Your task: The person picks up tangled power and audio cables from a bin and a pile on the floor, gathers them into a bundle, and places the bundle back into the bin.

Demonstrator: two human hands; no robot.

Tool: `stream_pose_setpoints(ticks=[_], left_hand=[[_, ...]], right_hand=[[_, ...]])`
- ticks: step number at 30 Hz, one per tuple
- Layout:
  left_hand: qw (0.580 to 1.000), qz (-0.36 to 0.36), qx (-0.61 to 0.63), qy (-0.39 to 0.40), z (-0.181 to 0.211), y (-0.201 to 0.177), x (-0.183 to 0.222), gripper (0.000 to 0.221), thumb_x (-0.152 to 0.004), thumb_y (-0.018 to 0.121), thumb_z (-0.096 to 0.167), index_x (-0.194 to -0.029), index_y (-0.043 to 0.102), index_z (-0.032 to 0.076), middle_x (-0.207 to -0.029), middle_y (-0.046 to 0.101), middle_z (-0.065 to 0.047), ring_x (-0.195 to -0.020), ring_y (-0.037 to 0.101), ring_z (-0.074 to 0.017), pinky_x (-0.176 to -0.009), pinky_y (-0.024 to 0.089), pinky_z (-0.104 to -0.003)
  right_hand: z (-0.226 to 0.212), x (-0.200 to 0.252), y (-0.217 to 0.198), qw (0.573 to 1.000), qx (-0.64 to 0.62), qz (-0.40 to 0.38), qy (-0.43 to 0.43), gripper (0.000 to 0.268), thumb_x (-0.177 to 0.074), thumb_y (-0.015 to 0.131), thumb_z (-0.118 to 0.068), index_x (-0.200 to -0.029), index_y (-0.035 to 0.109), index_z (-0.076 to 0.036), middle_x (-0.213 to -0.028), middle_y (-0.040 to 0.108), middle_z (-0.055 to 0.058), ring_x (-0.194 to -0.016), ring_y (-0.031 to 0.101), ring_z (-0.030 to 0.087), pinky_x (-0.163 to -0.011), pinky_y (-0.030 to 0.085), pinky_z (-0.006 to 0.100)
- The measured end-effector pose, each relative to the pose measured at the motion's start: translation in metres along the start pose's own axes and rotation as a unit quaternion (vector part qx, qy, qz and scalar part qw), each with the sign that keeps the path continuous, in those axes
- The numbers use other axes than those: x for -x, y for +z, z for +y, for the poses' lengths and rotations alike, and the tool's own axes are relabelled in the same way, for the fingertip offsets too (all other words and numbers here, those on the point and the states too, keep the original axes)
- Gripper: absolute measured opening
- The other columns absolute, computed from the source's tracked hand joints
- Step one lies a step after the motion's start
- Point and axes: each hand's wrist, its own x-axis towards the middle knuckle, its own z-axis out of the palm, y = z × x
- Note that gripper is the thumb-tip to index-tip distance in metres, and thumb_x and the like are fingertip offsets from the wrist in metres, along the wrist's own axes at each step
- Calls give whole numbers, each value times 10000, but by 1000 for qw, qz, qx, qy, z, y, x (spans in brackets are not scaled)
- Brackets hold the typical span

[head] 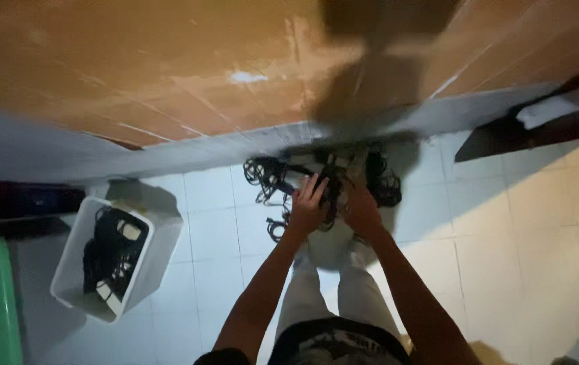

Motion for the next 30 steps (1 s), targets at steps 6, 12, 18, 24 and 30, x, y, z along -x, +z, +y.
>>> stream_pose_setpoints(ticks=[6, 12, 18, 24, 30], left_hand=[[996, -55, -39, -62, -20, 70, 6, 803, -891, 733, 341, -1582, 355, 187, -1652, 267, -165, -1513, 250, -398, -1095, 316, -693], [993, -60, -55, -86, -63, 126, 3, 746, -914, 708, 306, -1571, 382, 171, -1651, 330, -158, -1531, 312, -365, -1099, 366, -674], [993, -82, -35, -83, -100, 182, 3, 738, -948, 664, 312, -1585, 327, 154, -1635, 331, -181, -1514, 308, -378, -1117, 337, -678], [980, -168, -14, -109, -157, 249, 25, 746, -973, 634, 292, -1616, 282, 150, -1631, 327, -186, -1516, 286, -380, -1146, 308, -639], [964, -228, -5, -136, -211, 319, 41, 716, -968, 632, 259, -1590, 305, 122, -1629, 329, -183, -1512, 314, -379, -1162, 322, -635]], right_hand=[[77, -1, 72, 998, 30, -51, -15, 810, -909, 727, -286, -1552, 317, -13, -1563, 373, 256, -1400, 381, 472, -1139, 329, 547], [120, -21, 130, 996, -23, -81, 41, 782, -970, 660, -258, -1603, 270, -18, -1630, 325, 245, -1468, 345, 438, -1192, 316, 530], [145, -28, 185, 993, -70, -80, 60, 753, -969, 668, -230, -1614, 305, -89, -1640, 343, 204, -1510, 333, 416, -1216, 307, 529], [182, -27, 273, 990, -48, -103, 85, 767, -977, 691, -242, -1601, 297, -33, -1629, 321, 243, -1495, 312, 451, -1199, 305, 554], [226, -26, 352, 979, -89, -146, 107, 734, -986, 693, -216, -1583, 318, -14, -1606, 354, 251, -1454, 351, 467, -1185, 334, 544]])
